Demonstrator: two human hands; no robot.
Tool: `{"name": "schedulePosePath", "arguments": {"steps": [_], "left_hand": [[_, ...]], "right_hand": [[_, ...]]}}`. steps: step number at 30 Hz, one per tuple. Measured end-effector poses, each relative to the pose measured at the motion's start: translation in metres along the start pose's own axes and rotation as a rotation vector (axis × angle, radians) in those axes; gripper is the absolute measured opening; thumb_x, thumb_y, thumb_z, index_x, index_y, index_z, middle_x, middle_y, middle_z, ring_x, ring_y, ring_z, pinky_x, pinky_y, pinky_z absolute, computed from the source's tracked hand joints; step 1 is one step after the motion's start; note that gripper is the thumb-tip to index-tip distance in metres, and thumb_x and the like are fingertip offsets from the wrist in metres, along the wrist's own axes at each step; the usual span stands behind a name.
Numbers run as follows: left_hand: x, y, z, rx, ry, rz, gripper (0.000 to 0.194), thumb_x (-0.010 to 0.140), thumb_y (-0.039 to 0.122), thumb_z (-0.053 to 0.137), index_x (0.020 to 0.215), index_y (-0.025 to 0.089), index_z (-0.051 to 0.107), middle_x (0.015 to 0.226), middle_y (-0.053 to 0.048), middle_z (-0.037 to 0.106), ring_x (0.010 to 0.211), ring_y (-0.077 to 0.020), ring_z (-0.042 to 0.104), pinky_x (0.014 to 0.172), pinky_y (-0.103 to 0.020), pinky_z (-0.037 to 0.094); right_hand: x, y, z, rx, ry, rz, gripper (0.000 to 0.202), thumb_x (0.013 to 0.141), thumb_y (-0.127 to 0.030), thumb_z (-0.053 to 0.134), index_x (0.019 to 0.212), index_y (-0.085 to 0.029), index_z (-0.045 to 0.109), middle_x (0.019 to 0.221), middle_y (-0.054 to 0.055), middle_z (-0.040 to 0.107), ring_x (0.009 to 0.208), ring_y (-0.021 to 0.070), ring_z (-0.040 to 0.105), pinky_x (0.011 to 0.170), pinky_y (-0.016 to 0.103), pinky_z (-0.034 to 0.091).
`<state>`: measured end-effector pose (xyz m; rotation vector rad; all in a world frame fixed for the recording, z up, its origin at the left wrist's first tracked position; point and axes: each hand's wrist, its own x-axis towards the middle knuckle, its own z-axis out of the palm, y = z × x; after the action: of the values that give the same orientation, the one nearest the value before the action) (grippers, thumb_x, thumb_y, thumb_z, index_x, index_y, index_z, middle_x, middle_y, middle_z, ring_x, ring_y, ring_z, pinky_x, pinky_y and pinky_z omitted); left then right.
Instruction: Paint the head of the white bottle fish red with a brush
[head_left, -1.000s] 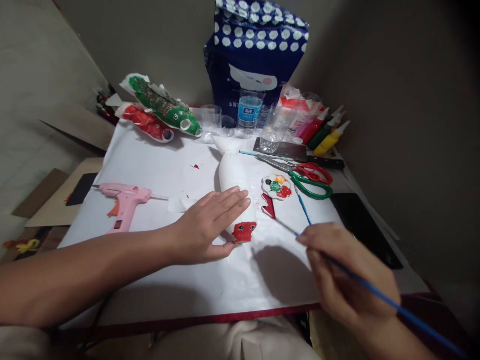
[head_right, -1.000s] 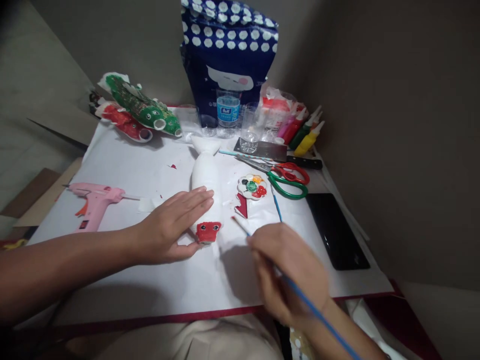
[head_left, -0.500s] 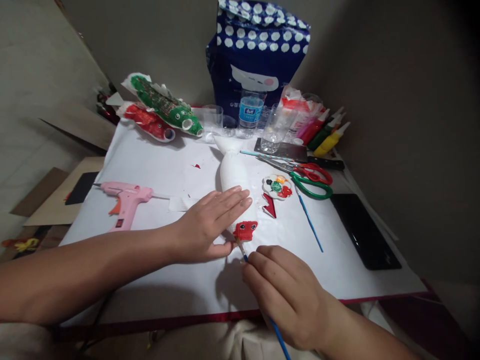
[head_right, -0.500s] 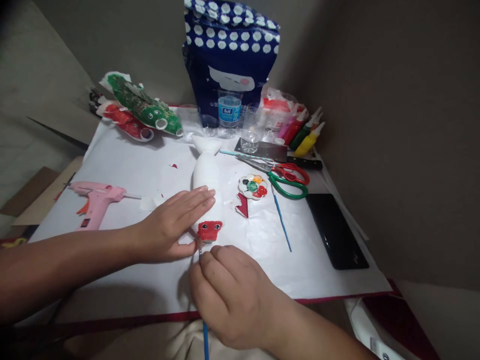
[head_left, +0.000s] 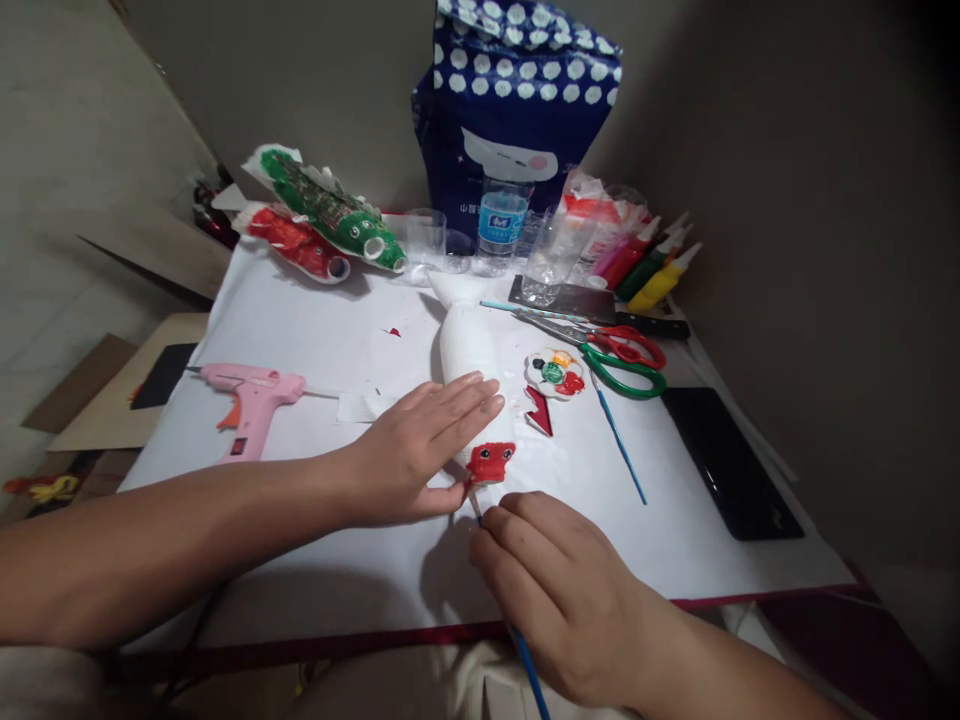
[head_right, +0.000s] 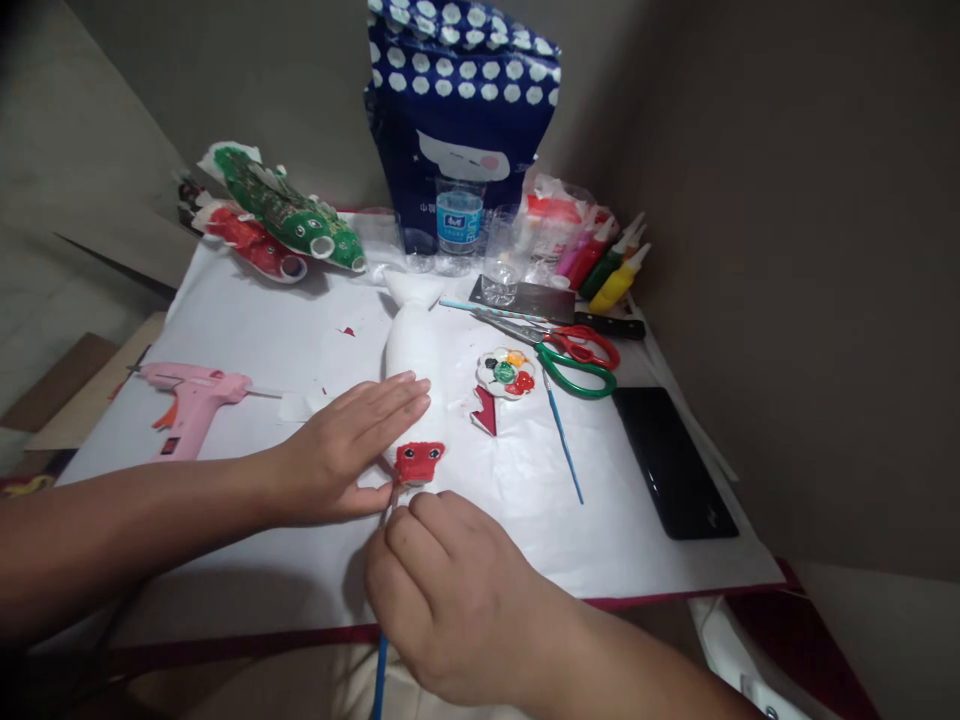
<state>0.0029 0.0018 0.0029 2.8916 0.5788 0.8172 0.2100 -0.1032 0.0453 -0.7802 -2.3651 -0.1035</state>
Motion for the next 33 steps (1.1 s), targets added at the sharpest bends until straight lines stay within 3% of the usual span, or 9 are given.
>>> {"name": "schedulePosePath", "arguments": {"steps": [6,16,20,24,33], "left_hand": [[-0.0009,-0.0006,0.0011,0.010,-0.002,0.005,0.081,0.089,0.027,0.062,0.161,0.011,0.029,0.161,-0.022,0.046,0.153,-0.0342,0.040,0.117,-0.049,0.041],[-0.0003,0.0002,0.0012,0.014,-0.003,-0.007,0.080,0.090,0.028,0.062,0.161,0.012,0.030,0.160,-0.022,0.048,0.152,-0.0342,0.042,0.116,-0.049,0.042],[0.0001,0.0001,0.0012,0.009,-0.011,0.003,0.082,0.090,0.030,0.063,0.162,0.012,0.027,0.160,-0.023,0.047,0.152,-0.0355,0.041,0.115,-0.050,0.042],[0.0001,0.0002,0.0013,0.005,0.002,-0.003,0.080,0.091,0.028,0.062,0.162,0.012,0.028,0.160,-0.022,0.048,0.153,-0.0342,0.041,0.116,-0.049,0.042],[-0.0008,-0.0002,0.0006,-0.004,-0.004,0.001,0.083,0.089,0.027,0.065,0.161,0.011,0.029,0.160,-0.023,0.047,0.153,-0.0353,0.041,0.116,-0.050,0.042]], "right_hand": [[-0.0027,0.0019,0.0005,-0.009,0.052,0.008,0.025,0.095,-0.001,0.045,0.099,-0.005,0.069,0.075,0.012,0.069,0.075,0.0238,0.062,0.063,0.037,0.057],[-0.0061,0.0025,0.0043,0.061,0.061,0.039,0.022,0.093,0.000,0.048,0.100,-0.003,0.069,0.078,0.014,0.071,0.076,0.0244,0.062,0.065,0.038,0.059],[-0.0084,0.0017,0.0043,0.039,0.123,0.010,0.022,0.093,-0.001,0.049,0.101,-0.001,0.069,0.079,0.016,0.072,0.074,0.0249,0.062,0.064,0.039,0.058],[-0.0068,-0.0004,0.0027,0.042,0.065,0.052,0.022,0.093,0.001,0.049,0.099,-0.002,0.070,0.077,0.015,0.072,0.074,0.0244,0.064,0.063,0.037,0.058],[-0.0029,-0.0025,0.0035,0.022,0.082,0.053,0.023,0.095,0.000,0.047,0.097,-0.003,0.069,0.076,0.014,0.072,0.072,0.0241,0.065,0.063,0.037,0.058]]}}
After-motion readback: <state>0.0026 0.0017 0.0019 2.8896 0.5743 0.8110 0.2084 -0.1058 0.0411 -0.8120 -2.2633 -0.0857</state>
